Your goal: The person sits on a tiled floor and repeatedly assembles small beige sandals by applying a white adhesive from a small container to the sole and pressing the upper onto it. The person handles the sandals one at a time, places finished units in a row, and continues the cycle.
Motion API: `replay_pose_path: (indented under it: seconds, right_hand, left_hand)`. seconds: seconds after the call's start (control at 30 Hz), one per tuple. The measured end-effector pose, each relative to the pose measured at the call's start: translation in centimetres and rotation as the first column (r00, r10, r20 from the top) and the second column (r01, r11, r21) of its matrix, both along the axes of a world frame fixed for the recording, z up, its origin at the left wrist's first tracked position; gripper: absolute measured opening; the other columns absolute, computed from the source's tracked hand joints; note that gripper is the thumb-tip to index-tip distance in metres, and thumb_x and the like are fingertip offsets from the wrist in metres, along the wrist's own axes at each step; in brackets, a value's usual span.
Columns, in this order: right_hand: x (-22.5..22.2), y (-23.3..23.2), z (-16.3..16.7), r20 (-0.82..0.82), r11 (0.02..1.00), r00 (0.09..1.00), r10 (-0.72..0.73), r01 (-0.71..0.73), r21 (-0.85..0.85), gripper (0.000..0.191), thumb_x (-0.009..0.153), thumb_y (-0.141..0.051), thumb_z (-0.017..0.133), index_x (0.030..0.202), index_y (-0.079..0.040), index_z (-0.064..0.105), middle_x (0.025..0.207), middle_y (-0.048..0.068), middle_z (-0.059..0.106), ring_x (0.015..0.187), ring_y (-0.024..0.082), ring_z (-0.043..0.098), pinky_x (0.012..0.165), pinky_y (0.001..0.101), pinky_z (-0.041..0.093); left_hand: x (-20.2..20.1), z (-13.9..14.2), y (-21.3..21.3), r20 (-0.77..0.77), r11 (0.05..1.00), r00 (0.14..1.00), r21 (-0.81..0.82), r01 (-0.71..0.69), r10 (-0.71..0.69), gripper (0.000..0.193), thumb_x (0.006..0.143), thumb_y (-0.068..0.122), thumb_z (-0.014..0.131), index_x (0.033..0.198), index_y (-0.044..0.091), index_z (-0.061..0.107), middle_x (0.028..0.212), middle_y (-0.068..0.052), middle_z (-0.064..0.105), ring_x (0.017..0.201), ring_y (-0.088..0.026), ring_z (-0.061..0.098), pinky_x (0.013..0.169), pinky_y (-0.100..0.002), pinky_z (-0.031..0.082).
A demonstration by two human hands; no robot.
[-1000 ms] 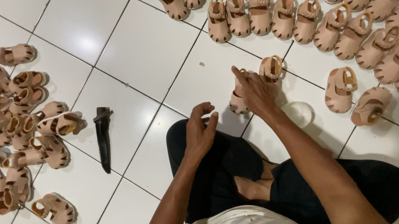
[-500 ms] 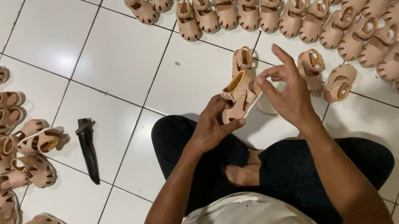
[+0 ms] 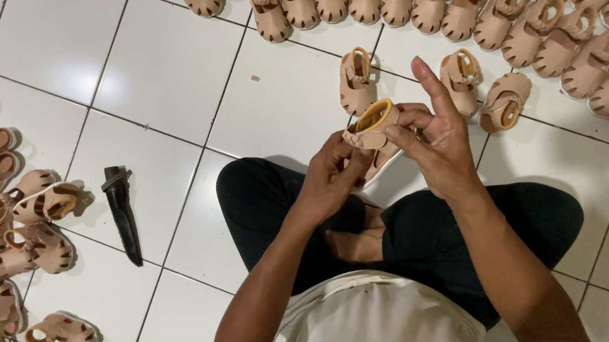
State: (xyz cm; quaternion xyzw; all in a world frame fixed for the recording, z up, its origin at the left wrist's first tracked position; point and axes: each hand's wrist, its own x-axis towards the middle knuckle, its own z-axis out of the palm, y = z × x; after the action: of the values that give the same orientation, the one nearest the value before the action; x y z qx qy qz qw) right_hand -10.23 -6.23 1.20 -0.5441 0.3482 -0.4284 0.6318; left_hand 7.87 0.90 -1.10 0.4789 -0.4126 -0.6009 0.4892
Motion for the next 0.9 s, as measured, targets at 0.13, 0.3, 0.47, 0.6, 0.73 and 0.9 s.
replay_pose_path:
  seconds: [0.13,0.3,0.47,0.6,0.73,0.9]
  right_hand:
    - [-0.6,-0.5,-0.5,0.008,0.998,1.0,-0.002,0.002,0.064,0.086,0.097,0.002,0.071,0.169,-0.003,0.022,0.104,0.011,0.071,0.098,0.011,0.067,0.089,0.0252,0.055]
    - [-1.9,-1.1,-0.3,-0.145,0.982,0.974,0.176,-0.163,0.097,0.093,0.093,-0.001,0.074,0.169,-0.002,0.02,0.102,0.009,0.069,0.093,0.01,0.062,0.085,0.024,0.052]
    - [-1.0,-0.9,-0.4,-0.193,0.996,0.977,0.086,-0.083,0.023,0.093,0.087,0.002,0.078,0.165,0.004,0.026,0.101,0.011,0.067,0.096,0.014,0.066,0.09,0.0289,0.056]
    - [-1.6,-1.6,-1.8,-0.164,0.992,0.986,0.017,0.003,0.123,0.087,0.089,-0.004,0.077,0.162,0.002,0.03,0.099,0.016,0.071,0.095,0.018,0.068,0.088,0.0313,0.057]
    - [-3.8,-3.8,-4.4,-0.613,0.961,0.762,-0.208,0.042,-0.274,0.059,0.098,-0.029,0.07,0.149,-0.005,0.054,0.13,0.017,0.067,0.122,0.029,0.062,0.107,0.0441,0.051]
    - [-3.1,-4.1,-8.9,-0.967,0.879,0.168,-0.189,-0.411,-0.244,0.072,0.089,-0.073,0.057,0.135,-0.018,0.068,0.165,0.024,0.021,0.15,0.046,0.014,0.117,0.0647,0.014]
  left_hand:
    - [1.3,1.2,0.6,0.398,0.934,0.917,-0.321,0.155,-0.016,0.06,0.085,0.028,0.081,0.127,-0.006,0.056,0.141,-0.017,0.046,0.111,-0.026,0.059,0.086,-0.036,0.055]
    - [1.9,1.8,0.9,0.503,0.973,0.857,-0.12,0.196,-0.11,0.057,0.082,0.029,0.084,0.126,0.0,0.061,0.145,-0.018,0.051,0.117,-0.027,0.063,0.087,-0.036,0.061]
    - [1.3,1.3,0.5,0.705,0.89,0.688,-0.411,0.196,0.173,0.066,0.071,0.036,0.089,0.121,0.003,0.061,0.144,-0.021,0.046,0.112,-0.036,0.059,0.084,-0.039,0.058]
    - [0.1,0.2,0.1,0.563,0.949,0.824,-0.291,0.121,0.068,0.056,0.086,0.024,0.086,0.131,0.0,0.062,0.14,-0.018,0.053,0.115,-0.024,0.064,0.084,-0.03,0.064]
    - [0.6,-1.2,0.2,0.441,0.999,0.897,-0.018,-0.032,0.036,0.053,0.079,0.019,0.089,0.123,0.001,0.066,0.111,-0.014,0.067,0.086,-0.018,0.066,0.072,-0.03,0.057]
    - [1.2,-2.3,1.0,0.085,0.966,0.989,0.22,-0.137,0.121,0.042,0.08,0.013,0.089,0.116,0.0,0.07,0.096,-0.007,0.071,0.08,-0.014,0.059,0.069,-0.028,0.049]
